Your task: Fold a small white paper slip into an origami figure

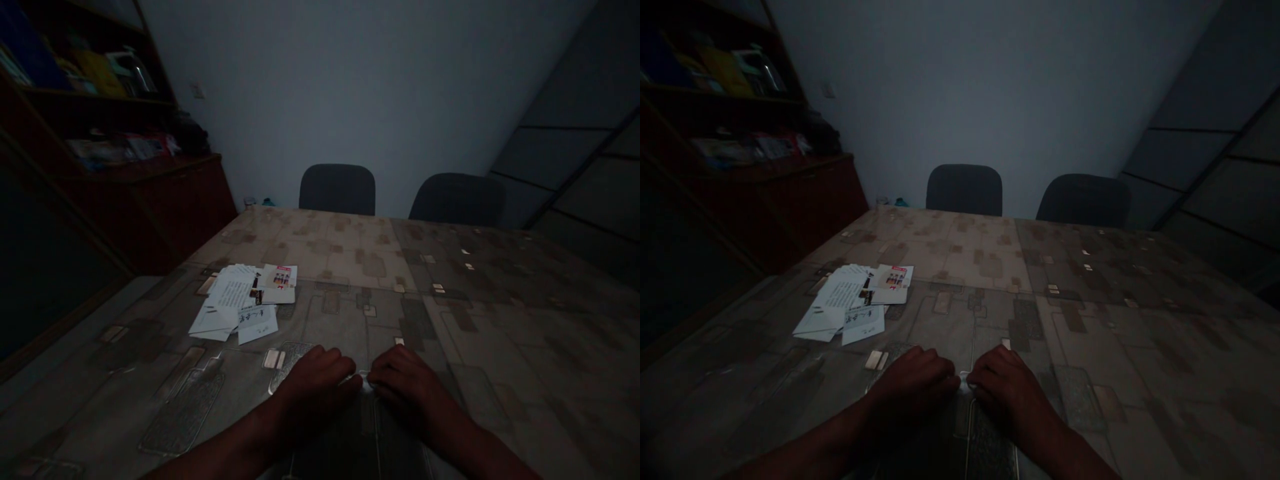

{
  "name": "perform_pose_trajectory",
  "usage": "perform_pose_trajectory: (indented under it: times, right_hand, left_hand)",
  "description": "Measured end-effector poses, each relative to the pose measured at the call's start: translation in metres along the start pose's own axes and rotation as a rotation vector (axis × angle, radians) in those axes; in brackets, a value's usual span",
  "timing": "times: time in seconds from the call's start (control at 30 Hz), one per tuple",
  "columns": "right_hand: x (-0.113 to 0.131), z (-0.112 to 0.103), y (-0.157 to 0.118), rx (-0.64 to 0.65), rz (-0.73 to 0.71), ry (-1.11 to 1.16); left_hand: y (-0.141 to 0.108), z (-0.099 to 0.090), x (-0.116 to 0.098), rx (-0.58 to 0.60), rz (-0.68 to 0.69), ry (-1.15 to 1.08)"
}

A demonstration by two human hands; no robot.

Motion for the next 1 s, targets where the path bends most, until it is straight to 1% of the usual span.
perform_pose_trajectory:
  times: [0.1, 0.23, 0.3, 0.4, 0.47, 0.5, 0.57, 0.6, 0.7, 0.8, 1.0]
  right_hand:
    - [0.000, 0.000, 0.001, -0.026, -0.005, 0.014]
    - [0.000, -0.002, 0.001, -0.022, -0.003, 0.015]
    - [0.000, -0.003, 0.001, -0.021, -0.003, 0.016]
    - [0.001, -0.005, 0.003, -0.072, -0.022, 0.037]
    - [0.002, -0.005, 0.005, -0.108, -0.028, 0.049]
    - [0.003, -0.004, 0.005, -0.115, -0.029, 0.044]
    - [0.004, -0.001, 0.007, -0.111, -0.035, 0.000]
    - [0.005, 0.001, 0.007, -0.105, -0.042, -0.039]
    - [0.006, 0.007, 0.008, -0.083, -0.069, -0.169]
    - [0.009, 0.007, 0.008, -0.043, -0.077, -0.198]
    - [0.012, 0.000, 0.009, 0.009, -0.072, -0.112]
  left_hand:
    - [0.007, 0.001, -0.003, -0.018, 0.067, 0.077]
    - [0.010, 0.005, -0.003, 0.000, 0.064, 0.088]
    - [0.009, 0.006, -0.002, -0.015, 0.054, 0.083]
    - [0.007, 0.006, 0.004, -0.125, 0.028, 0.044]
    - [0.006, 0.007, 0.007, -0.202, 0.032, -0.001]
    - [0.005, 0.007, 0.008, -0.222, 0.046, -0.019]
    - [0.002, 0.009, 0.009, -0.211, 0.071, -0.049]
    - [0.000, 0.009, 0.009, -0.188, 0.061, -0.071]
    - [-0.008, 0.008, 0.012, -0.109, -0.030, -0.177]
    - [-0.014, 0.005, 0.013, -0.060, -0.071, -0.246]
    - [-0.014, 0.005, 0.008, -0.085, 0.000, -0.089]
Point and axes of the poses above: each hand's wrist, its own y-axis towards the middle knuckle, its own z-axis out of the palm, x = y × z, the point moved 3 cm from there along y, towards the middle knuckle, and after that the axes turned 6 degrees about x, right-handed, at the moved point
